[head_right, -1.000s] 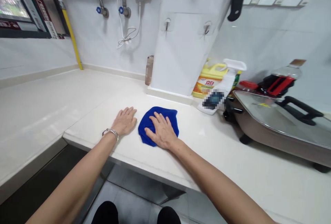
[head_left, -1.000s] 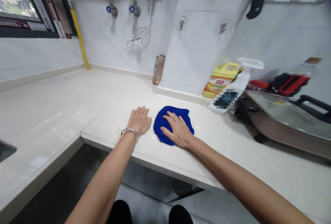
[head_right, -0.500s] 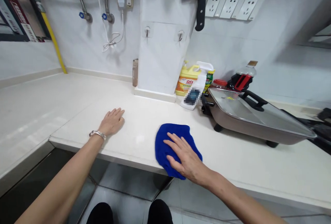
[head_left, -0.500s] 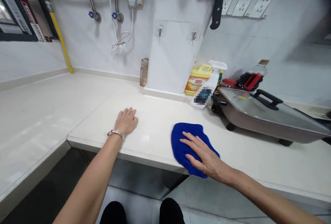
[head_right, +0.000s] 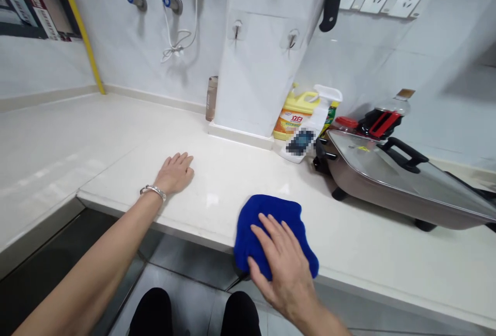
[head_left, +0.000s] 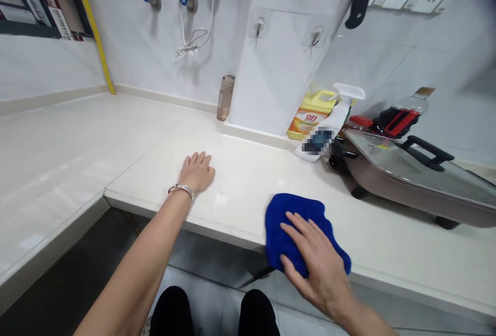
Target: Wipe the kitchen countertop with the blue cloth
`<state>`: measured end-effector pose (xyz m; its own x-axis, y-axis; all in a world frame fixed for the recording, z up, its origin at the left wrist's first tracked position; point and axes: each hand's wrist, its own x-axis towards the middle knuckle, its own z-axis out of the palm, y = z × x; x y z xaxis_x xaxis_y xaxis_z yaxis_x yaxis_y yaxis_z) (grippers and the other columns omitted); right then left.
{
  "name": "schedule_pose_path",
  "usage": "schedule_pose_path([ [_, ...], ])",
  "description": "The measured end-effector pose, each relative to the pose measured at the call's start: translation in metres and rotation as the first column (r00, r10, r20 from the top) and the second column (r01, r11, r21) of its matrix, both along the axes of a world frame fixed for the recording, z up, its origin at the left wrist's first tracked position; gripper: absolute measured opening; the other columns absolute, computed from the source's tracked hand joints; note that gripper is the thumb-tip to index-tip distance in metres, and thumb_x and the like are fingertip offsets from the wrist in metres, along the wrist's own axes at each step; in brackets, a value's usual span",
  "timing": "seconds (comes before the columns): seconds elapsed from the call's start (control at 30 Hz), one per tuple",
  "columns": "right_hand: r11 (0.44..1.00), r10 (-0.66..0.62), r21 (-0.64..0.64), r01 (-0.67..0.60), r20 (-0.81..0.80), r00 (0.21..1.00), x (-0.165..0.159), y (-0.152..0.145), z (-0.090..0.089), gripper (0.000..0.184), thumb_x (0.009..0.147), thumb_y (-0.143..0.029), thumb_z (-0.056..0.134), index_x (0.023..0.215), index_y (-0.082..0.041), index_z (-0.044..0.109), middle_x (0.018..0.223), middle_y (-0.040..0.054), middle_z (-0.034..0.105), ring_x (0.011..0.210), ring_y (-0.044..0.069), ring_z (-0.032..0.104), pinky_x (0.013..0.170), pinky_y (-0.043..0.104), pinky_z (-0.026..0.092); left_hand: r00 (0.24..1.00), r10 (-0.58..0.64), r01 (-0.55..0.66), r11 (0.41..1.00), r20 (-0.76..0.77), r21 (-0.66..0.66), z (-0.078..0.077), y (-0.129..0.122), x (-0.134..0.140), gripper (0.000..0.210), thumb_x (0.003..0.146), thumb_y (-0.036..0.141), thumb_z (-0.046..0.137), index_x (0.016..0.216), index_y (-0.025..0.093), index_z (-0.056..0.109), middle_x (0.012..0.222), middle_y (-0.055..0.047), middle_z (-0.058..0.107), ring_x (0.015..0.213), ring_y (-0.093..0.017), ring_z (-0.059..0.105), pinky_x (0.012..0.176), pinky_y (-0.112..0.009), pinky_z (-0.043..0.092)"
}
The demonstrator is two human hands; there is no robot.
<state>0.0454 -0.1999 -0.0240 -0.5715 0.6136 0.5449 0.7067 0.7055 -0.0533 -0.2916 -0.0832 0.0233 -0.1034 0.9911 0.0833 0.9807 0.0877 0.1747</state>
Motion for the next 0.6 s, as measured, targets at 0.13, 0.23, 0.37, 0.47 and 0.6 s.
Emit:
schedule_pose_path([
  [0.13,0.996,0.051,0.073,-0.049,-0.032,0.998,-0.054,-0.008,-0.016,0.085,0.086,-0.022,0.063,0.160,-0.029,0.023,0.156,0.0133,0.043,0.140,0.041,0.043,0.110,0.070,0.042,1.000,0.011,-0.011,1.000,-0.005,-0.008,0.000,0.000,-0.001,0.061,0.096,0.031,0.025,0.155,0.016,0.034,0.168,-0.007,0.026,0.155,-0.025,0.021,0.127,-0.046,0.016],
  [0.23,0.996,0.056,0.070,-0.048,-0.106,0.993,-0.104,-0.009,-0.023,0.082,0.084,-0.020,0.065,0.158,-0.025,0.030,0.153,0.0170,0.046,0.138,0.044,0.044,0.108,0.074,0.039,1.000,0.015,-0.015,1.000,-0.008,-0.012,0.001,0.000,-0.002,0.061,0.096,0.032,0.026,0.155,0.019,0.034,0.168,-0.004,0.026,0.155,-0.023,0.021,0.127,-0.044,0.016],
  [0.37,0.991,0.081,0.113,-0.071,-0.083,0.993,-0.155,-0.007,-0.022,0.067,0.085,-0.024,0.067,0.148,-0.022,0.045,0.146,0.0196,0.053,0.132,0.044,0.050,0.107,0.071,0.043,1.000,-0.003,0.003,1.000,-0.015,-0.007,0.004,-0.002,-0.005,0.061,0.096,0.033,0.025,0.154,0.018,0.036,0.167,-0.005,0.027,0.154,-0.024,0.023,0.127,-0.045,0.017],
  [0.47,0.987,0.090,0.135,-0.084,-0.037,0.995,-0.154,-0.003,-0.017,0.061,0.087,-0.027,0.069,0.144,-0.021,0.049,0.146,0.0183,0.054,0.132,0.040,0.052,0.109,0.065,0.045,0.999,-0.027,0.028,1.000,-0.027,0.008,0.004,0.000,-0.009,0.061,0.097,0.035,0.024,0.154,0.016,0.037,0.166,-0.008,0.028,0.154,-0.027,0.024,0.127,-0.048,0.019],
  [0.6,0.980,0.079,0.183,-0.077,-0.007,0.997,-0.098,0.000,-0.018,0.060,0.090,-0.036,0.066,0.146,-0.024,0.048,0.144,0.0150,0.056,0.128,0.036,0.055,0.107,0.057,0.047,0.999,-0.021,0.022,0.999,-0.040,0.029,0.001,0.009,-0.014,0.061,0.097,0.036,0.023,0.154,0.018,0.039,0.166,-0.006,0.029,0.154,-0.025,0.024,0.127,-0.048,0.020],
])
